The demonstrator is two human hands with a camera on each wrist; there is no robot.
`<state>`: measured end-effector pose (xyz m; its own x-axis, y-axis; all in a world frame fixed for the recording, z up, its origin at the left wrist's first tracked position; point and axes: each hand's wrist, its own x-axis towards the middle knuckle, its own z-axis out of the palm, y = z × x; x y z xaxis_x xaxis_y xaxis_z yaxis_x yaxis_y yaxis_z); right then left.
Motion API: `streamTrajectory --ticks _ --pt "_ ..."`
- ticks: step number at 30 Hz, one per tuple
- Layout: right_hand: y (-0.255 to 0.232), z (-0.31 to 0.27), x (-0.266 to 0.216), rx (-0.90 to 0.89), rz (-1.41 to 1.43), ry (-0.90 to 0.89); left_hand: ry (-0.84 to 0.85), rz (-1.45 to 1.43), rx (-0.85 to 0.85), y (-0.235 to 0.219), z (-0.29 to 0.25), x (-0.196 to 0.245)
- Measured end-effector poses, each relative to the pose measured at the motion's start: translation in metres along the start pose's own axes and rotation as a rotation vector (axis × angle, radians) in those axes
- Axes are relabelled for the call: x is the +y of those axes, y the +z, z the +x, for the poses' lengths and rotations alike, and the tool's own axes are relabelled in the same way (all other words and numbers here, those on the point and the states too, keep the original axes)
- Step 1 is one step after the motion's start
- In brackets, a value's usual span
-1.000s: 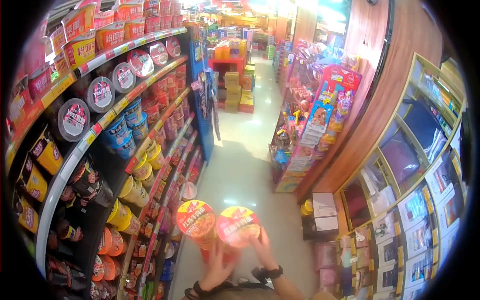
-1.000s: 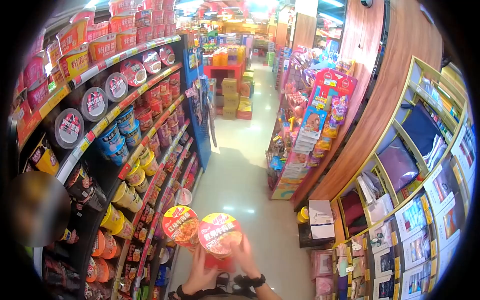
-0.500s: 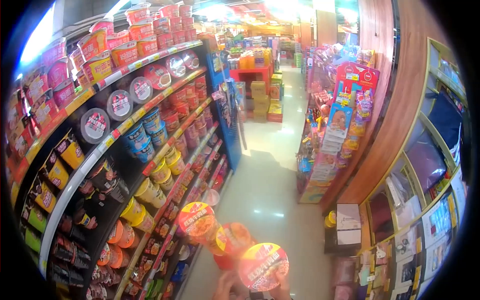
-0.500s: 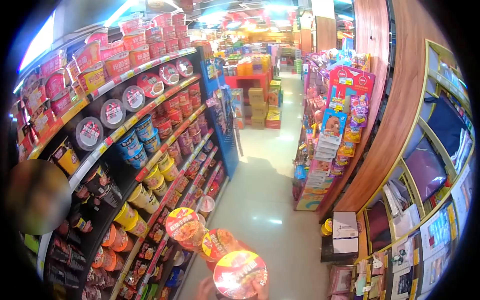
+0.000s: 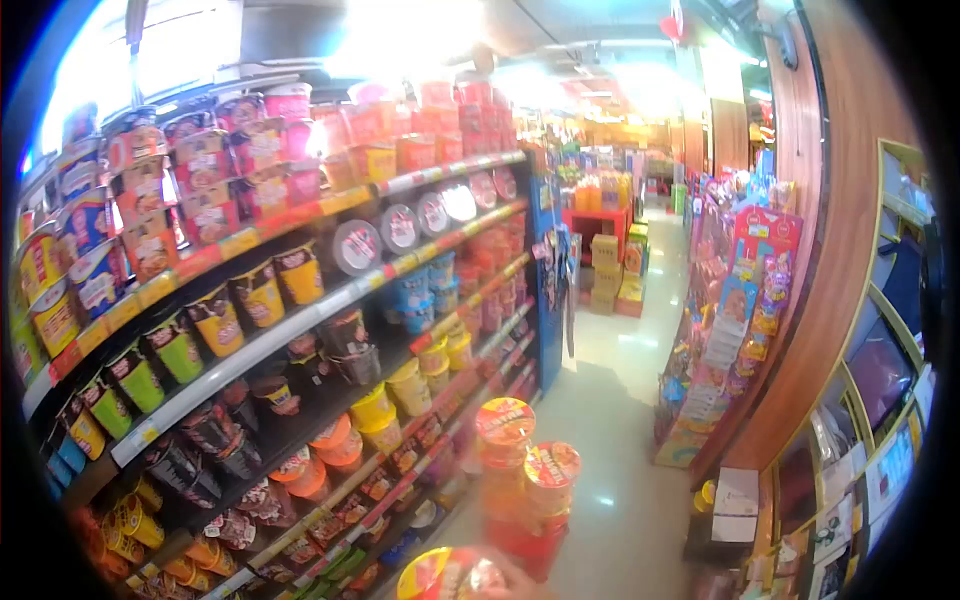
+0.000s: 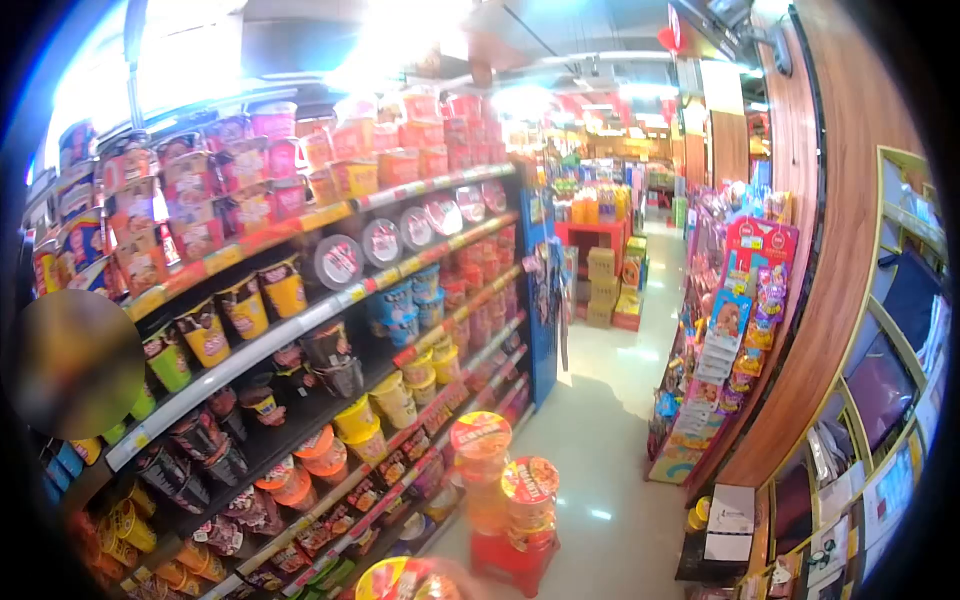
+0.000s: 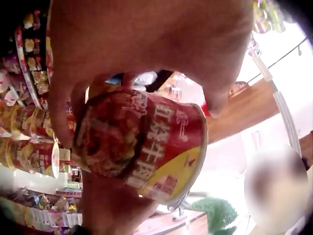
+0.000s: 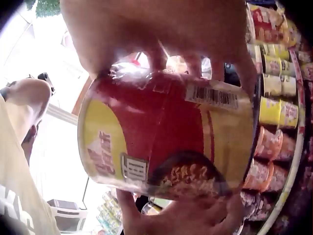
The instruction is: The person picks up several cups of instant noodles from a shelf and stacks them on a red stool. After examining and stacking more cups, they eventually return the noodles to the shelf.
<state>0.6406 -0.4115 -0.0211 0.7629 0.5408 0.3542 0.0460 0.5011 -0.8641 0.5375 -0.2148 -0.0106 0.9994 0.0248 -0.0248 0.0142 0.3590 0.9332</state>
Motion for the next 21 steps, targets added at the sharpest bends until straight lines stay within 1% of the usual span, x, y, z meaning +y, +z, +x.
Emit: streamTrajectory --ticks 4,6,10,12,13,14,16,17,19,21 --pt "0.081 0.017 0.028 -0.138 -0.036 0.102 0.075 0.054 0.116 -0.049 -0.067 0.020" --pt "0.121 0.012 0.046 -0.209 -0.054 0.181 0.124 0.060 0.201 -0.075 -0.111 0.020" --pt "0.203 -0.035 0.089 -0.371 -0.068 0.367 0.207 0.101 0.402 -0.119 -0.222 0.002" --pt "0.237 -0.063 0.097 -0.468 -0.070 0.451 0.230 0.113 0.501 -0.123 -0.281 0.004" --pt "0.252 -0.070 0.098 -0.518 -0.080 0.478 0.196 0.027 0.579 -0.115 -0.303 0.020" --pt "0.267 -0.073 0.101 -0.582 -0.104 0.486 0.252 0.030 0.623 -0.119 -0.326 0.012" --pt "0.300 -0.072 0.108 -0.722 -0.210 0.423 0.242 0.043 0.774 -0.122 -0.366 0.009" --pt "0.314 -0.075 0.117 -0.737 -0.110 0.505 0.237 0.059 0.823 -0.128 -0.381 0.010" --pt "0.340 -0.087 0.145 -0.714 0.090 0.674 0.247 -0.008 0.901 -0.135 -0.407 0.009" --pt "0.364 -0.093 0.173 -0.776 0.042 0.853 0.279 -0.069 0.969 -0.137 -0.430 0.004"
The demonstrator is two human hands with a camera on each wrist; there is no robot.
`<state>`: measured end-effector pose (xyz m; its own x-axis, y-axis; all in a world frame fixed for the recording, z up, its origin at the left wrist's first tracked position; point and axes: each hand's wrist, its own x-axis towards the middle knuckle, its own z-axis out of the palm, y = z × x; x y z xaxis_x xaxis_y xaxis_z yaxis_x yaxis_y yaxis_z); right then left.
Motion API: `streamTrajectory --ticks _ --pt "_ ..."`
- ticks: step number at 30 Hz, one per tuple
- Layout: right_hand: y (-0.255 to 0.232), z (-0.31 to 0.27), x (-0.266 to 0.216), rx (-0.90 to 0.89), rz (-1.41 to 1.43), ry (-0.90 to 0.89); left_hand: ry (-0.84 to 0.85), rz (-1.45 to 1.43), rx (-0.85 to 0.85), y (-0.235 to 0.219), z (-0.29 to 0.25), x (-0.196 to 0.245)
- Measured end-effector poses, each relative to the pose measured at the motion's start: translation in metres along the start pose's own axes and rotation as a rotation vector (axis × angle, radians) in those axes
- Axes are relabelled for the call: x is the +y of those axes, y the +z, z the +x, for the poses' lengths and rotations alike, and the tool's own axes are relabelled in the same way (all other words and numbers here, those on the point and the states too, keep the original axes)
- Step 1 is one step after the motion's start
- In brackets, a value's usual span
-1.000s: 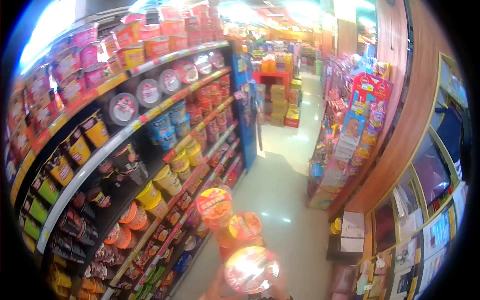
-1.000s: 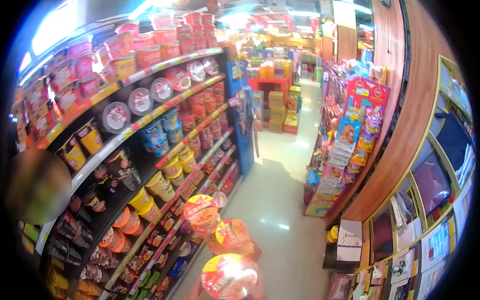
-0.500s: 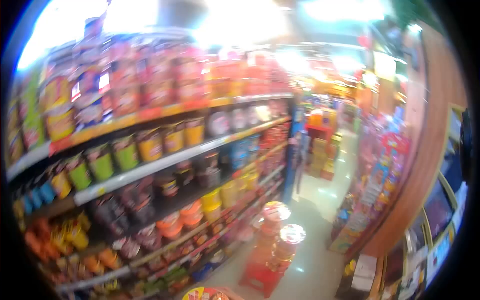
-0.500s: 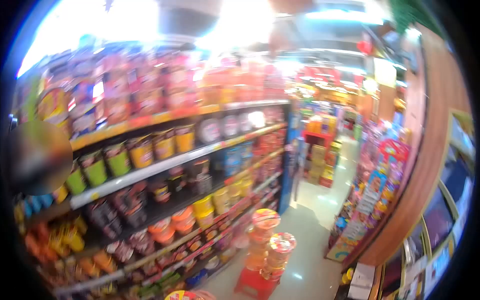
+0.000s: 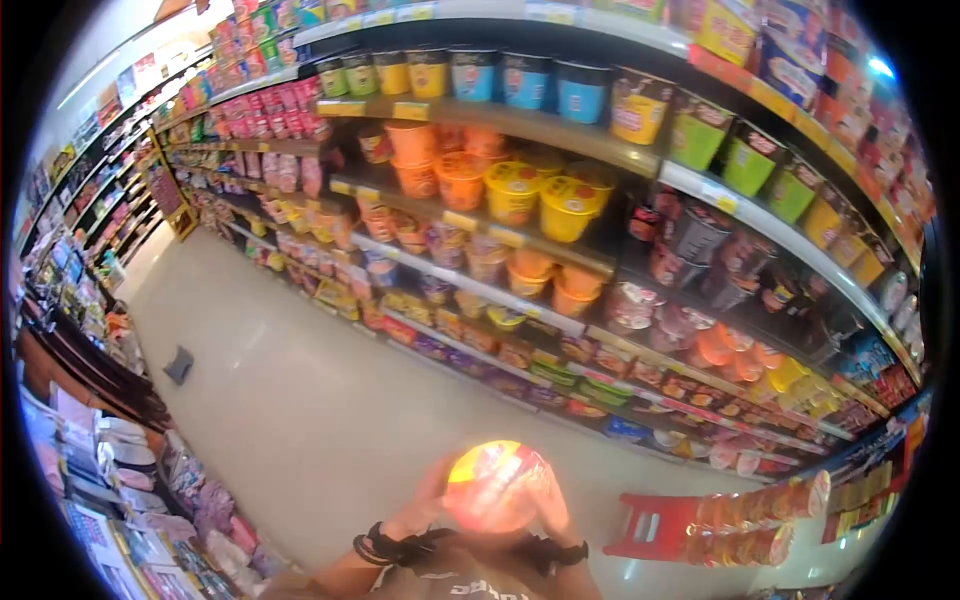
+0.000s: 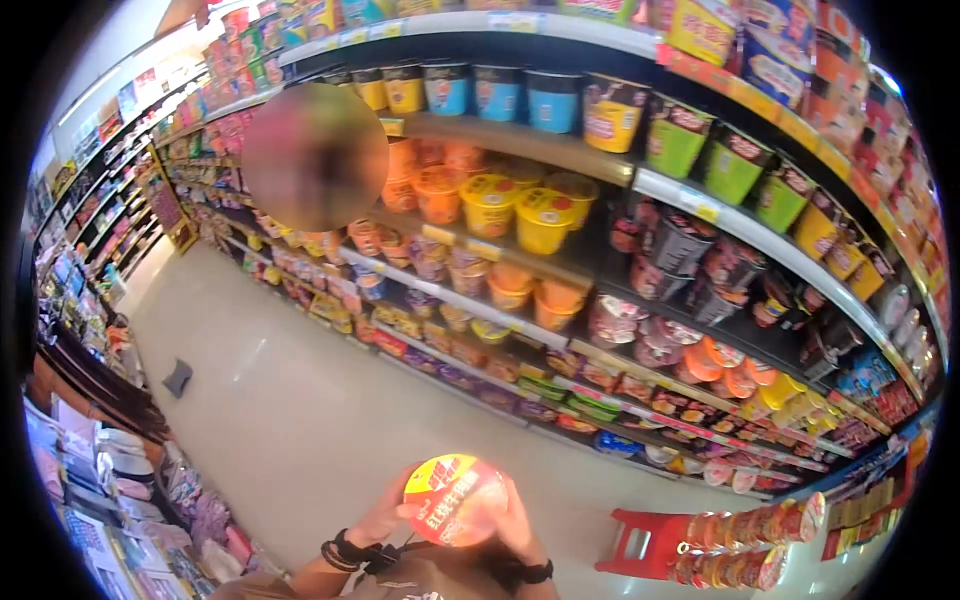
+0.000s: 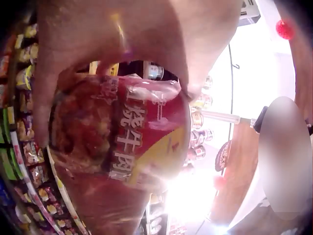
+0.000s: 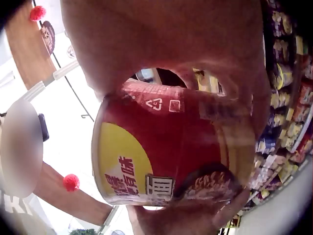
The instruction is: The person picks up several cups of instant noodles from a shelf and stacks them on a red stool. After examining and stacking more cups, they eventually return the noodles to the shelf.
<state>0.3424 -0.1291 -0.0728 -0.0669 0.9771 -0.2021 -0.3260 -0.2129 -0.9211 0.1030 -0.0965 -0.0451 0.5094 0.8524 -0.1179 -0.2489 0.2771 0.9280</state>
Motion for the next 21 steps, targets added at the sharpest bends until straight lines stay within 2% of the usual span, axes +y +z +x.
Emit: streamTrajectory --ticks 1,4,5,6,8,12,14,16,17,20,21 --pt "0.005 0.013 0.004 -0.019 -0.001 0.092 -0.022 -0.019 0.057 -0.011 -0.003 -0.003" --pt "0.034 0.045 -0.010 -0.085 -0.123 0.134 -0.078 -0.080 0.214 -0.043 -0.002 -0.007" --pt "0.046 0.054 -0.011 -0.057 -0.098 0.192 -0.096 -0.098 0.266 -0.050 -0.002 -0.002" --pt "0.052 0.070 -0.005 -0.066 -0.075 0.184 -0.113 -0.117 0.317 -0.059 0.001 0.002" --pt "0.061 0.107 0.012 -0.079 -0.024 0.165 -0.055 -0.028 0.314 -0.084 0.017 0.012" --pt "0.082 0.184 0.014 -0.147 -0.240 0.007 -0.003 0.064 0.295 -0.130 0.061 0.057" --pt "0.097 0.225 0.021 -0.145 -0.199 -0.107 0.012 0.031 0.338 -0.151 0.085 0.087" --pt "0.120 0.279 0.029 -0.272 0.062 -0.234 0.019 0.006 0.388 -0.190 0.110 0.102" --pt "0.133 0.297 0.030 -0.348 0.251 -0.291 -0.008 -0.005 0.355 -0.207 0.122 0.116" --pt "0.177 0.347 0.010 -0.387 0.119 -0.362 -0.011 -0.240 0.431 -0.223 0.151 0.181" --pt "0.188 0.356 0.001 -0.392 0.100 -0.298 0.005 -0.217 0.470 -0.239 0.159 0.188"
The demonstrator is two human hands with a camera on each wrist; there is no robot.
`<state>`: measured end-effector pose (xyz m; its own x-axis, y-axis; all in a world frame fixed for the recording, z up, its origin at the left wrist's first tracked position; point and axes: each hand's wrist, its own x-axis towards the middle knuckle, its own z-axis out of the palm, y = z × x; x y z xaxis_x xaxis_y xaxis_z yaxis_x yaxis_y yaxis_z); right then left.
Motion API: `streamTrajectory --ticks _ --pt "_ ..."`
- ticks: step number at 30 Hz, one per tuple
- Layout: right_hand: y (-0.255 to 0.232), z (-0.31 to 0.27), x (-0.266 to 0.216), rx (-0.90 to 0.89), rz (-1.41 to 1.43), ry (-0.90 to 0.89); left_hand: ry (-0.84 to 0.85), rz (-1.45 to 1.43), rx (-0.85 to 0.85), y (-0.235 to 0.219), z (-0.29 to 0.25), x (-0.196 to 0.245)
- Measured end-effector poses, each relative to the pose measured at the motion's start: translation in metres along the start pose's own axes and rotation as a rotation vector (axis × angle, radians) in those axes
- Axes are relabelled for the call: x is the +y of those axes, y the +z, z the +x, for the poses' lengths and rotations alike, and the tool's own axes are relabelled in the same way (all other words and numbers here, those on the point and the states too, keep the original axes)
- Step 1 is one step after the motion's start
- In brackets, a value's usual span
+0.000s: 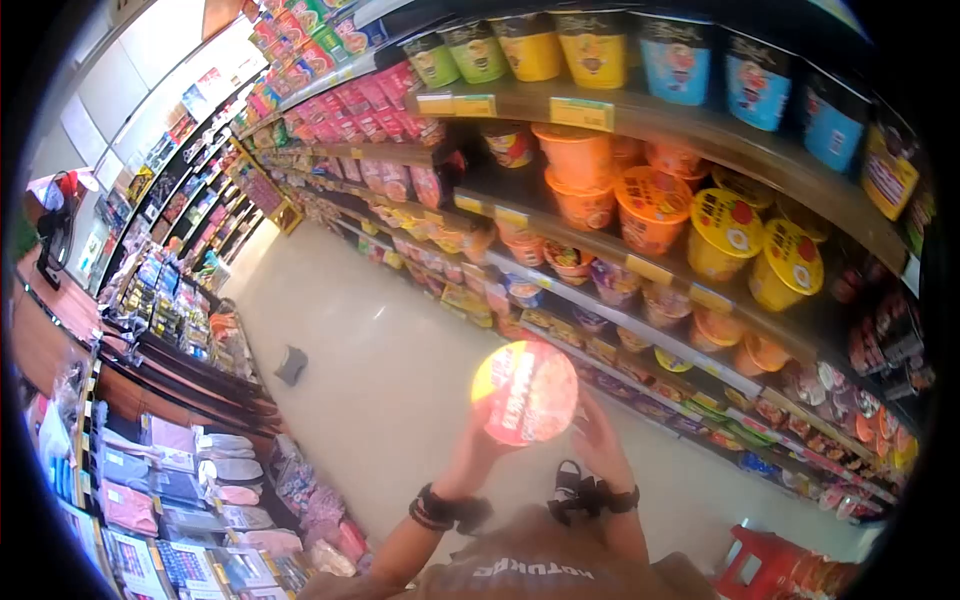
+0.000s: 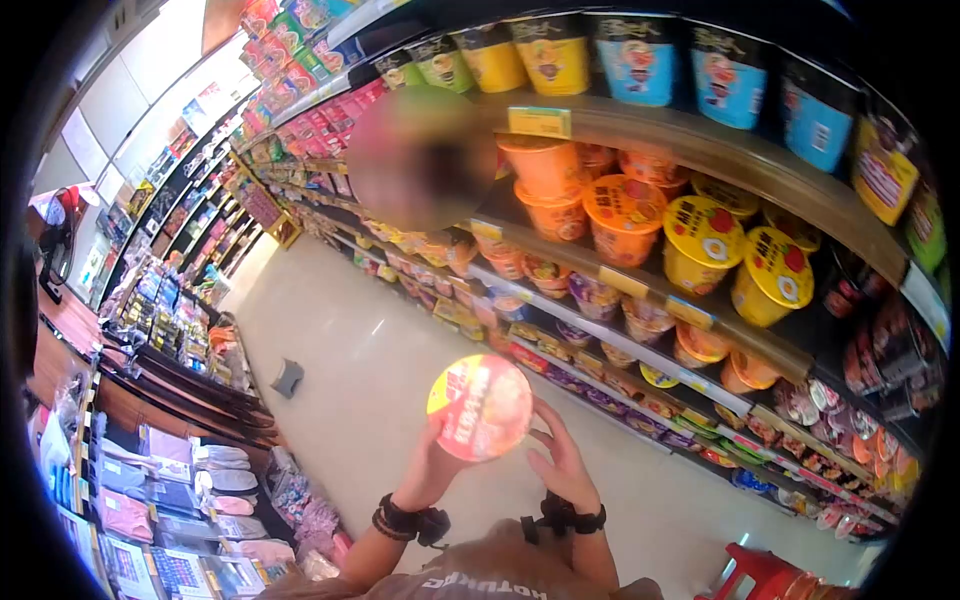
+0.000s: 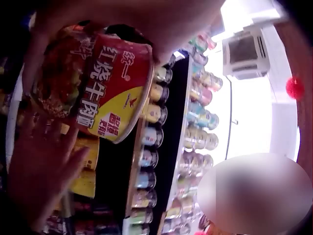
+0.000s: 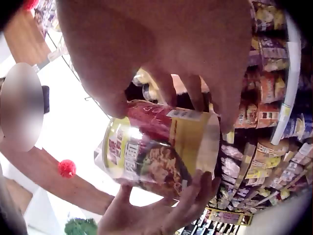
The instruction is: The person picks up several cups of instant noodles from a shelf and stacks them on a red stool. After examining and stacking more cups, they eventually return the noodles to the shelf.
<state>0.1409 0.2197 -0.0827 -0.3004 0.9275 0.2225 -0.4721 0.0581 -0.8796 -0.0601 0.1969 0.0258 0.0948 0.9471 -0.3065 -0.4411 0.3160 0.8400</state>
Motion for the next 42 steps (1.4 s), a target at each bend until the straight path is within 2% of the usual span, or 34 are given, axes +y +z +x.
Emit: streamTrajectory --ticks 3,4,8,12,14,17,20,22,24,27,28,29,31,32,34,35,36,37,38,42 --pt "0.020 0.051 -0.002 -0.049 -0.231 0.023 -0.042 -0.114 -0.018 -0.021 0.026 0.036" --pt "0.028 0.065 0.000 -0.026 -0.212 0.034 -0.021 -0.076 -0.015 -0.029 0.035 0.044" --pt "0.045 0.115 0.001 -0.038 -0.605 -0.153 0.076 -0.144 0.016 -0.055 0.073 0.062" --pt "0.060 0.161 0.001 -0.022 -0.691 -0.209 0.189 -0.104 0.000 -0.065 0.127 0.082" --pt "0.068 0.191 0.006 0.057 -0.719 -0.282 0.202 -0.073 -0.040 -0.065 0.160 0.099" --pt "0.071 0.241 0.016 0.163 -0.670 -0.288 0.231 0.102 -0.067 -0.085 0.224 0.112" --pt "0.069 0.289 0.020 0.251 -0.640 -0.262 0.402 0.399 -0.135 -0.109 0.293 0.131" --pt "0.064 0.322 0.023 0.290 -0.674 -0.320 0.381 0.294 -0.123 -0.103 0.329 0.151" --pt "0.061 0.352 0.029 0.344 -0.631 -0.295 0.413 0.247 -0.101 -0.092 0.359 0.177" --pt "0.062 0.386 0.031 0.471 -0.664 -0.282 0.402 0.190 -0.194 -0.078 0.403 0.197" --pt "0.065 0.392 0.027 0.515 -0.676 -0.270 0.456 0.224 -0.258 -0.077 0.419 0.199" --pt "0.066 0.399 0.024 0.561 -0.687 -0.259 0.400 0.270 -0.318 -0.078 0.432 0.202" --pt "0.060 0.411 0.028 0.627 -0.796 -0.285 0.408 0.272 -0.376 -0.072 0.447 0.202" --pt "0.052 0.414 0.032 0.650 -0.868 -0.279 0.481 0.368 -0.355 -0.071 0.457 0.196" --pt "0.053 0.415 0.033 0.760 -1.014 -0.294 0.442 0.293 -0.402 -0.074 0.463 0.190" --pt "0.058 0.415 0.028 0.759 -1.057 -0.273 0.446 0.289 -0.400 -0.077 0.468 0.185" --pt "0.063 0.415 0.022 0.755 -1.097 -0.249 0.565 0.318 -0.407 -0.086 0.481 0.173" --pt "0.065 0.416 0.020 0.747 -1.135 -0.225 0.710 0.466 -0.313 -0.085 0.469 0.180" --pt "0.064 0.422 0.025 0.785 -1.051 -0.244 0.697 0.452 -0.344 -0.090 0.469 0.175" --pt "0.048 0.437 0.031 0.864 -1.261 -0.265 0.506 0.587 -0.503 -0.088 0.476 0.175"
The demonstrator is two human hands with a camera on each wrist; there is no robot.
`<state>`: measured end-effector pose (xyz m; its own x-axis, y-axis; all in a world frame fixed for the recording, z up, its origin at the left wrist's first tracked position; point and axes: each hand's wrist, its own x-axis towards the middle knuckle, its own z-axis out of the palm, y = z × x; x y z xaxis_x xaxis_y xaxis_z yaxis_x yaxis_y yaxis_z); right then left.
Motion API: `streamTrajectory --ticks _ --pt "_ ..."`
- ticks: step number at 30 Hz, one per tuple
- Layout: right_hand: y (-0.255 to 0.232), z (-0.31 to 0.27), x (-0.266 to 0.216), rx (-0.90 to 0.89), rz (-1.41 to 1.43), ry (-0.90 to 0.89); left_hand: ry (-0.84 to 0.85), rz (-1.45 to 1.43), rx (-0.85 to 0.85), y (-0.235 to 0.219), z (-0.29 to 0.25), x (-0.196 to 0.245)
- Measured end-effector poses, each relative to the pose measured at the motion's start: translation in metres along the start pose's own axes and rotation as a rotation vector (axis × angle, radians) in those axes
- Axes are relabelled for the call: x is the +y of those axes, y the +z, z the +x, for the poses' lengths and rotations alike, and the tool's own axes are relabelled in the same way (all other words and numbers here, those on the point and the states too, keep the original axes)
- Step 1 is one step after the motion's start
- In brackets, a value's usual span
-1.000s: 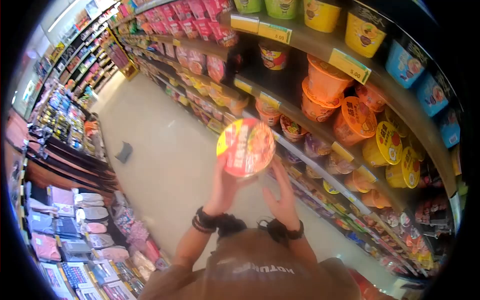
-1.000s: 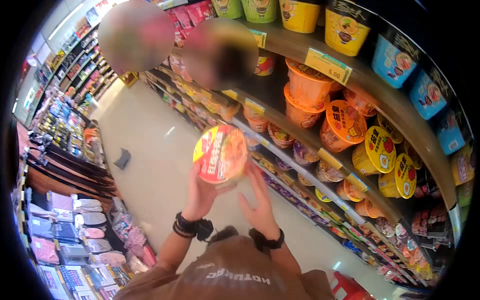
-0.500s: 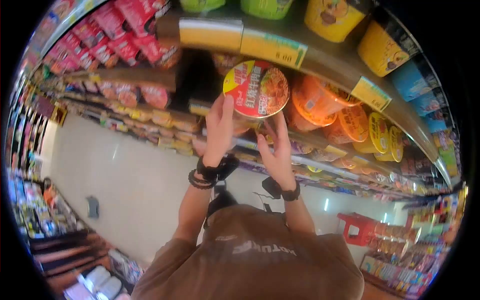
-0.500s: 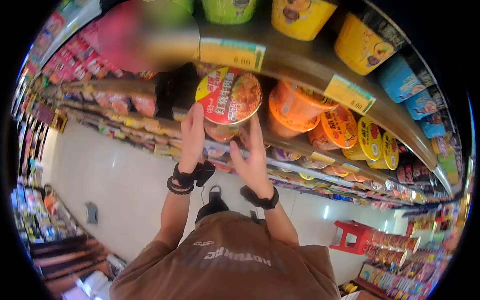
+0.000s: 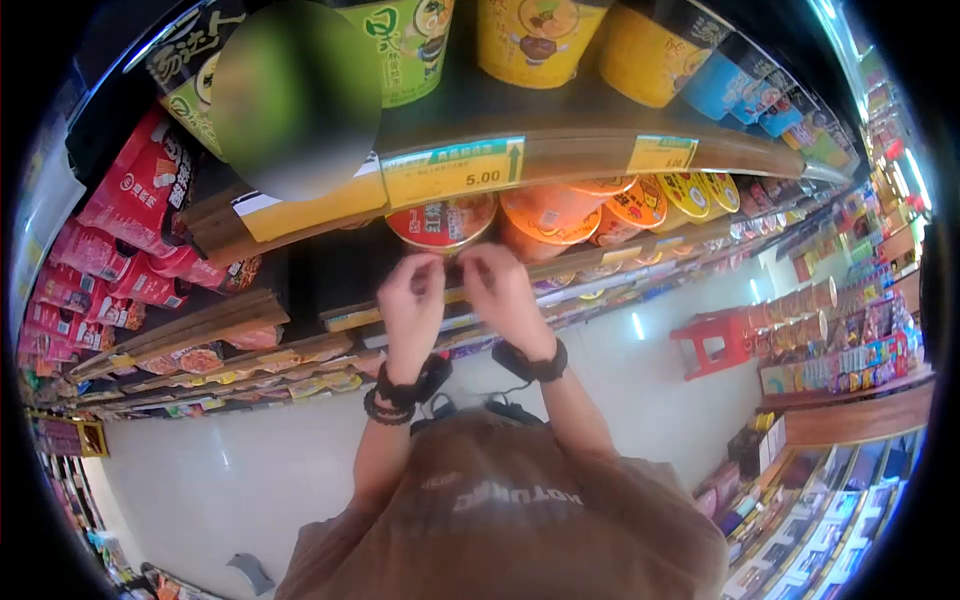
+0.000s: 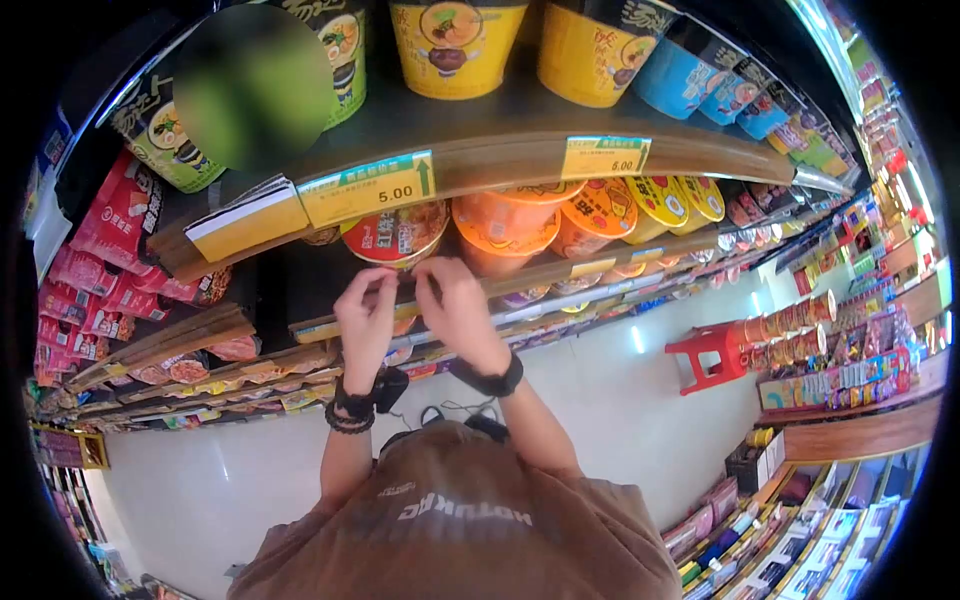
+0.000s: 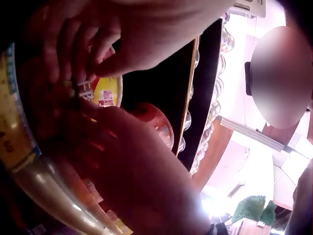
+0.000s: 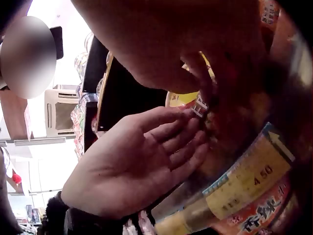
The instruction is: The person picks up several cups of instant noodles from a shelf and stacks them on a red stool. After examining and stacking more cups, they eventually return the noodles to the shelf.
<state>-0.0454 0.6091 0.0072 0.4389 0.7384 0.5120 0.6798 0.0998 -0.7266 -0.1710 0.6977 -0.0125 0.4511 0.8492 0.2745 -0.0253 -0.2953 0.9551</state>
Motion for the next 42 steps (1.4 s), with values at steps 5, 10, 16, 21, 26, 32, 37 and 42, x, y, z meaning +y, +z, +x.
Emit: streamTrajectory --ticks 5,10,16,21,26,32,37,42 --pt "0.008 0.017 0.005 0.060 -0.019 0.057 0.123 0.141 -0.033 0.005 0.020 0.008" --pt "0.027 0.024 0.016 0.067 0.074 0.033 0.261 0.276 -0.044 0.003 0.029 -0.002" --pt "0.028 0.039 0.005 0.004 0.138 0.103 0.312 0.270 -0.059 0.001 0.025 0.009" --pt "0.028 0.049 0.008 -0.130 0.185 0.224 0.315 0.302 0.032 0.006 0.005 0.011" --pt "0.014 0.039 0.010 -0.081 0.176 0.142 0.259 0.090 -0.038 0.017 -0.019 0.029" --pt "-0.070 -0.040 0.001 -0.223 0.321 -0.088 0.090 0.071 -0.198 0.045 -0.067 0.029" --pt "-0.149 -0.147 0.043 -0.118 0.352 0.384 -0.005 0.064 -0.570 0.139 -0.109 0.060" --pt "-0.238 -0.235 0.082 0.208 0.210 0.390 0.157 0.096 -0.923 0.232 -0.162 0.055"
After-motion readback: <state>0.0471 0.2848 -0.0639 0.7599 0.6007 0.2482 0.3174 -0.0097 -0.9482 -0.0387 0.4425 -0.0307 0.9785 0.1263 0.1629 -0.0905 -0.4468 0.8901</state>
